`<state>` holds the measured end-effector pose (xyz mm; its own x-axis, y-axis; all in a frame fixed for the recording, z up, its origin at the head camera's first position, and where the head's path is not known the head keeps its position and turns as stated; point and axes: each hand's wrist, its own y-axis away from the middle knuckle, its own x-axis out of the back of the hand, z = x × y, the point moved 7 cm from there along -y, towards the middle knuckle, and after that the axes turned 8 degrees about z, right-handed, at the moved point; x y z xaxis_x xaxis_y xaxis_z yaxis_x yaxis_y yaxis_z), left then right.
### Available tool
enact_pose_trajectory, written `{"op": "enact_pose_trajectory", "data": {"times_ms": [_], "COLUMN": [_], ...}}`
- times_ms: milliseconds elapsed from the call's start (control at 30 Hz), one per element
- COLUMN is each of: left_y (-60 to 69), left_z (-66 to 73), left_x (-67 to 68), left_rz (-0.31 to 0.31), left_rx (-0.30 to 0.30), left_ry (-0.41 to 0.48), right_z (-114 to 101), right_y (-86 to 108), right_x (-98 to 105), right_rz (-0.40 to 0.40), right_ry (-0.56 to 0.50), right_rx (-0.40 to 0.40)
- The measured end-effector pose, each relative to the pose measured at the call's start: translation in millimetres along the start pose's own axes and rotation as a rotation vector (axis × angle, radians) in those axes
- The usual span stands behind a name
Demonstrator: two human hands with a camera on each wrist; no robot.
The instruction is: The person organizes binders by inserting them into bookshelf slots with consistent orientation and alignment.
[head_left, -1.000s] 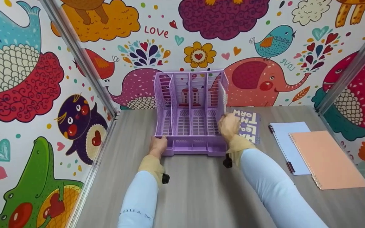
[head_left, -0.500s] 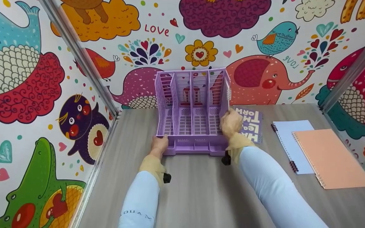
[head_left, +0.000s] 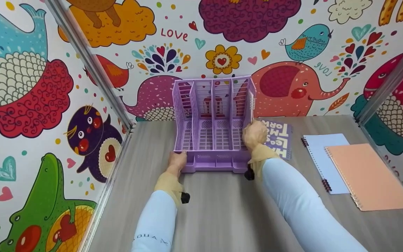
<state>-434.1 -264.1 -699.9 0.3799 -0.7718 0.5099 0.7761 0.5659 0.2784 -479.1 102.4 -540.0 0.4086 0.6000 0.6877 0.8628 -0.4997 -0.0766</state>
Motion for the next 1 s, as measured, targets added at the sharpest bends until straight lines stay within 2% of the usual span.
{"op": "enact_pose_trajectory", "data": {"times_ms": [167, 233, 300, 400, 500, 533, 600, 633, 700, 833, 867, 900, 1000], "left_y": [-15.6, -10.7, 5.4, 46.5, 82.4, 88.7, 90.9, 85.6, 70.4, 19.1, 6.3, -4.5, -19.1], "left_z": [-17.4, -13.7, -0.7, 30.6, 55.9, 60.2, 61.5, 58.1, 48.3, 13.6, 5.3, -2.0, -11.1], "left_x": [-9.9, -6.8, 1.5, 23.6, 40.7, 44.1, 45.1, 42.9, 36.0, 12.2, 5.9, 0.6, -6.7], "left_rz": [-0.019, -0.02, -0.019, -0.03, -0.041, -0.039, -0.041, -0.025, -0.01, 0.016, 0.005, -0.003, -0.006], "left_rx": [-0.011, -0.015, -0.019, -0.011, -0.012, -0.012, -0.012, -0.017, -0.026, -0.04, -0.038, -0.035, -0.036], "left_ry": [0.005, -0.01, -0.013, 0.015, 0.05, 0.056, 0.051, 0.039, 0.015, -0.038, -0.038, -0.038, -0.036], "right_z": [2.6, 2.2, 1.4, -0.5, -0.6, 0.2, 5.1, 7.0, 23.7, 67.1, 78.9, 84.7, 84.8], "right_y": [-0.3, -0.3, -0.2, 0.4, -0.4, -1.7, -9.0, -10.4, -33.1, -84.0, -98.9, -104.9, -104.7], "right_x": [-3.4, -3.2, -2.3, -0.2, 0.6, -1.1, -10.4, -13.1, -41.9, -111.3, -130.6, -139.5, -144.1], "right_rz": [-0.102, -0.132, -0.146, -0.146, -0.131, -0.128, -0.125, -0.119, -0.063, 0.035, 0.045, 0.026, 0.003], "right_ry": [0.093, 0.099, 0.089, 0.069, 0.065, 0.062, 0.052, 0.041, 0.03, -0.02, -0.028, -0.041, -0.052], "right_rx": [-0.05, -0.043, -0.025, 0.014, 0.047, 0.045, 0.04, 0.049, 0.064, 0.095, 0.084, 0.07, 0.051]}}
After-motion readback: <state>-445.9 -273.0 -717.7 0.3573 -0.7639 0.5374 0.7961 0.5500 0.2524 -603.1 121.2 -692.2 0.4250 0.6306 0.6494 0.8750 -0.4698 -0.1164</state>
